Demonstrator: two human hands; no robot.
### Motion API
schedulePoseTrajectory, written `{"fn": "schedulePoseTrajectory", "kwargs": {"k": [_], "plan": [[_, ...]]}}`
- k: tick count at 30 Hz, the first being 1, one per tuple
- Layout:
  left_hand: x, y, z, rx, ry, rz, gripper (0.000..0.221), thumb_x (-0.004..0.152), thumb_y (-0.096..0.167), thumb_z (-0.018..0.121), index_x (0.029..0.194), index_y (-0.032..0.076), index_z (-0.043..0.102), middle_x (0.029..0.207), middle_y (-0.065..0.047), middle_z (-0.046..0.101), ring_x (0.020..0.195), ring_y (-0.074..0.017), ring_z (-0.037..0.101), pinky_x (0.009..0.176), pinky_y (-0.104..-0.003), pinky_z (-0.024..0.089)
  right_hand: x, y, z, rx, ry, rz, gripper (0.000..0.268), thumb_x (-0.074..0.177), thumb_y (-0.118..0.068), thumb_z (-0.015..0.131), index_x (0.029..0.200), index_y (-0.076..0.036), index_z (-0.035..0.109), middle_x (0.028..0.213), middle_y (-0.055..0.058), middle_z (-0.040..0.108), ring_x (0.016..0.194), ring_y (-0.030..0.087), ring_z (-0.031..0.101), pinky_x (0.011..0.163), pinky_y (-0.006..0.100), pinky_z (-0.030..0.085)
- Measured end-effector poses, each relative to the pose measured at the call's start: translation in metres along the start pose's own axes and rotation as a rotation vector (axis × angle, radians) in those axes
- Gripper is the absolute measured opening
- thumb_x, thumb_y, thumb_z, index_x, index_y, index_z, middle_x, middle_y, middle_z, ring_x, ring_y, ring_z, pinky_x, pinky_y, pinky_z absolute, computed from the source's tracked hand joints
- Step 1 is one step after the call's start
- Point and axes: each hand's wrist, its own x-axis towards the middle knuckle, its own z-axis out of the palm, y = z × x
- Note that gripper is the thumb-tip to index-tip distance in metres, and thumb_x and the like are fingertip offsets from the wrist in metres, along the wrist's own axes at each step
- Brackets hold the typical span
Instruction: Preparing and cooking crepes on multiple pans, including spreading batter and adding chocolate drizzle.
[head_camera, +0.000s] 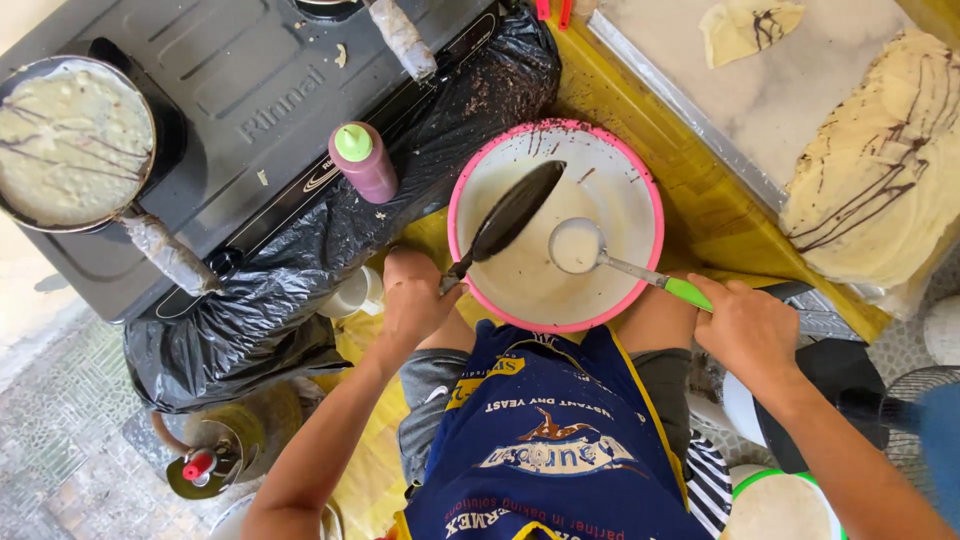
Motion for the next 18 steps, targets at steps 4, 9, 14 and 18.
{"fn": "schedulePoseTrajectory", "kwargs": {"k": [4,9,14,18], "plan": [[0.016,0.053,-0.054,-0.851,-0.606,-0.510,0.046,0.099,0.044,0.066,0.074,0.008,0.052,0.059,-0.008,0.055,0.045,-0.0161,0.050,0.054,-0.028,0.047,-0.010,-0.011,-0.034,0.008,0.032,0.059,0.058,0.092,-0.030,0.055,0.147,-0.047,0.058,0.097,-0.005,0.072,0.082,0.028,0.073,0.056,0.048,0.056],[0.025,0.040,0.005,-1.098,-0.517,-0.467,0.050,0.092,0.046,0.074,0.083,-0.003,0.068,0.056,-0.015,0.062,0.037,-0.0200,0.060,0.032,-0.029,0.050,-0.008,-0.019,-0.005,-0.047,0.537,-0.107,0.048,0.086,-0.025,0.062,0.130,-0.041,0.070,0.081,-0.004,0.060,0.071,0.018,0.065,0.064,0.029,0.055],[0.031,0.041,-0.010,-1.185,-0.409,-0.498,0.051,0.094,0.046,0.074,0.082,-0.003,0.068,0.053,-0.015,0.060,0.034,-0.0198,0.058,0.029,-0.030,0.047,0.002,-0.029,-0.017,-0.126,0.796,-0.166,0.049,0.086,-0.017,0.069,0.130,-0.036,0.076,0.074,-0.003,0.055,0.061,0.013,0.054,0.057,0.022,0.049],[0.024,0.038,-0.021,-1.270,-0.376,-0.532,0.051,0.095,0.044,0.073,0.084,-0.005,0.067,0.053,-0.014,0.058,0.033,-0.0193,0.056,0.029,-0.031,0.046,0.014,-0.028,-0.025,-0.100,0.871,-0.119,0.047,0.085,-0.018,0.073,0.128,-0.035,0.078,0.076,-0.001,0.058,0.064,0.016,0.059,0.059,0.024,0.053]]}}
